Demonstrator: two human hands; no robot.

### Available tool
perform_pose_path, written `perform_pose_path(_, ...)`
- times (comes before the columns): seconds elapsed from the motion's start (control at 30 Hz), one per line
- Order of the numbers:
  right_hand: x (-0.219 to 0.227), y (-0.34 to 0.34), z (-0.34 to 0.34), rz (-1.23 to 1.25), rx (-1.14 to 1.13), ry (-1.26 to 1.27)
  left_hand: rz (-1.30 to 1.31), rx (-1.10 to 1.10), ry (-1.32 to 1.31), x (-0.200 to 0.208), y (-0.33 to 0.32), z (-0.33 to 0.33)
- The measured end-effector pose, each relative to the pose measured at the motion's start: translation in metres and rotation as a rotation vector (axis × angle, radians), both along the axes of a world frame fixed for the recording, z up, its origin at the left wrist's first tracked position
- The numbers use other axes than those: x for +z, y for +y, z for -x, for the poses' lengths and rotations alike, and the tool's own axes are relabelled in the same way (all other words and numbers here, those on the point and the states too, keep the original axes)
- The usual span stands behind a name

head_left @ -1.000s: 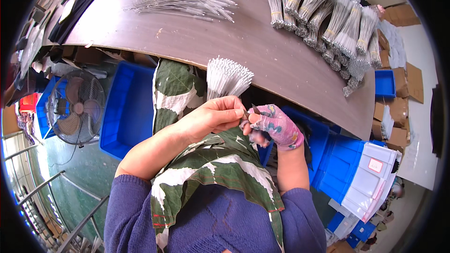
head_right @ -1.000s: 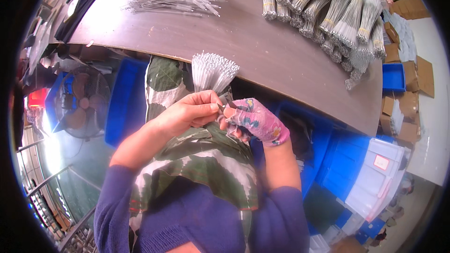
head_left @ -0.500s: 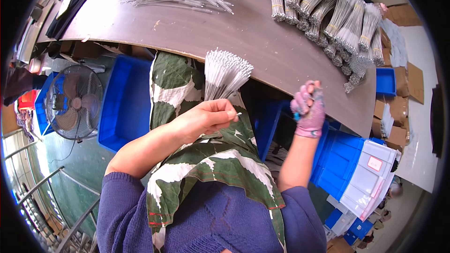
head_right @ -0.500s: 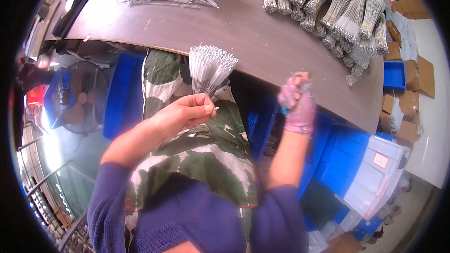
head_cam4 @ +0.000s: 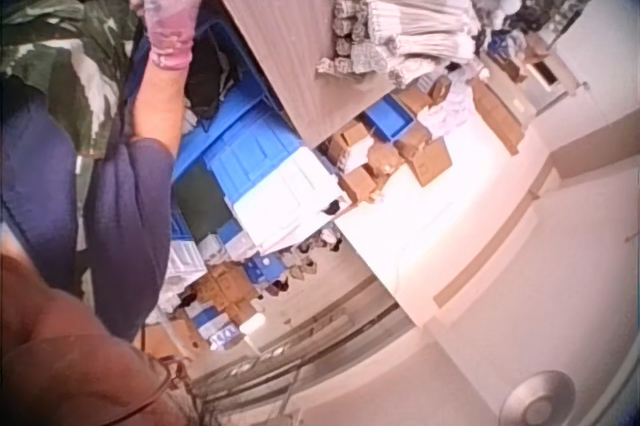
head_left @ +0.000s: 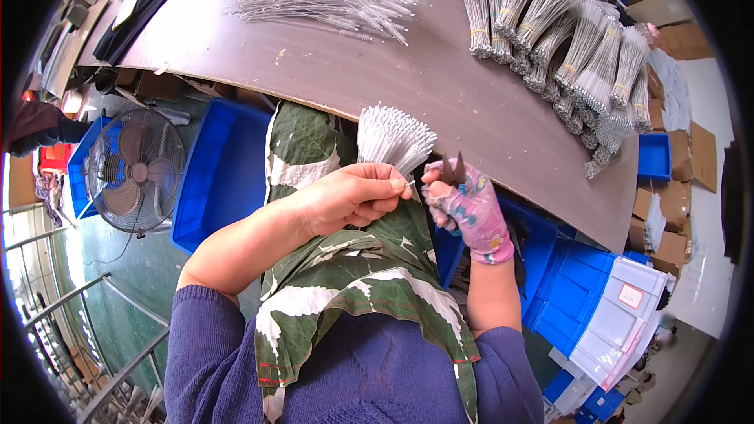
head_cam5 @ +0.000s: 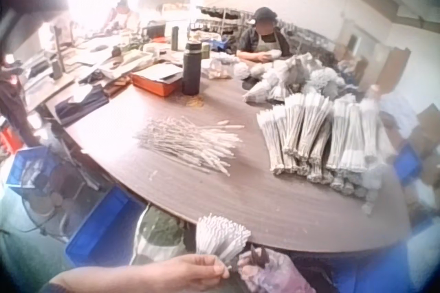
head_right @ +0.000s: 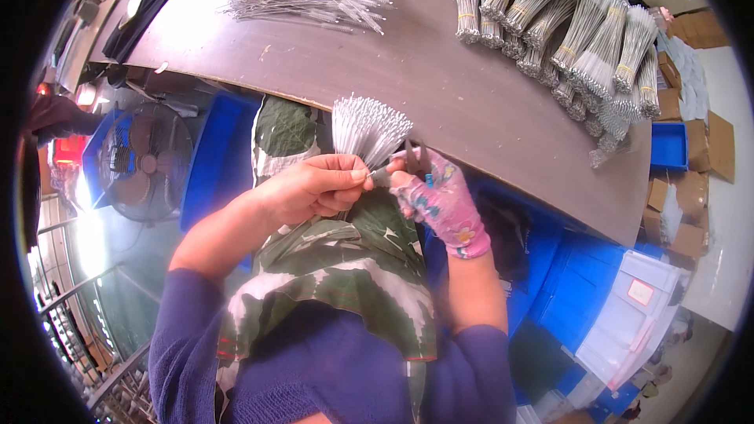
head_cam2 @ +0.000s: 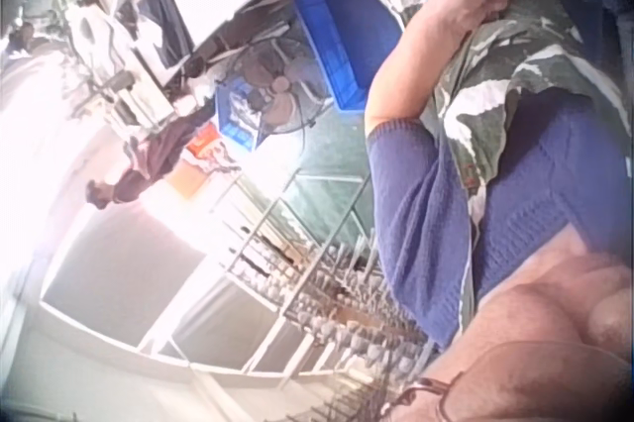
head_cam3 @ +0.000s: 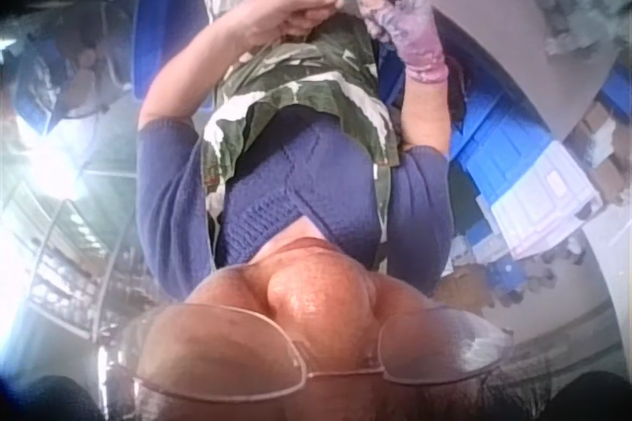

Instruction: Assembling white bristled brushes or decorative items by twisting wires and trimming ends at a factory workbench.

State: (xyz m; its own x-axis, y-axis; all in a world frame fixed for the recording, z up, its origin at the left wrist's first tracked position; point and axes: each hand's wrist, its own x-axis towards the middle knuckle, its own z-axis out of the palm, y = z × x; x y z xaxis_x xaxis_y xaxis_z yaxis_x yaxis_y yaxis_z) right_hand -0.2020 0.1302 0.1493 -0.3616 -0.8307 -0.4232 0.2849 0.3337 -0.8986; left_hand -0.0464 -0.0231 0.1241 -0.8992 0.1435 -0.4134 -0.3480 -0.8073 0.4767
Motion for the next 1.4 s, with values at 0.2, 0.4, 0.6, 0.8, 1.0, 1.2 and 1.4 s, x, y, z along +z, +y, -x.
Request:
perform_pose_path(0.2,-0.002,-0.007,-0.006,0.011,0.004,-0.036,-0.115,-0.041,0.011,-0.004,-0.006,0.005)
perform_pose_path(0.4,0.000,-0.006,0.000,0.039,0.062,-0.203,-0.138,-0.066,0.027,-0.005,-0.017,0.007)
perform_pose_path(0.6,-0.008,0.005,0.039,0.190,-0.263,-0.235,1.749,0.317,0.234,0.039,-0.073,0.018)
perform_pose_path(0.8,-0.055,-0.004,0.044,-0.054,-0.387,-0.028,2.471,0.492,0.447,-0.002,-0.177,0.081)
perform_pose_path(1.0,-0.074,-0.012,0.034,-0.113,-0.316,0.101,2.465,0.780,0.272,-0.025,-0.188,0.120)
perform_pose_path(1.2,-0.077,-0.013,0.022,-0.053,-0.260,-0.009,0.976,0.588,-0.042,-0.049,-0.095,0.029)
perform_pose_path(1.4,-0.075,-0.018,0.005,-0.047,-0.239,-0.136,1.060,0.431,-0.123,-0.091,0.040,0.003)
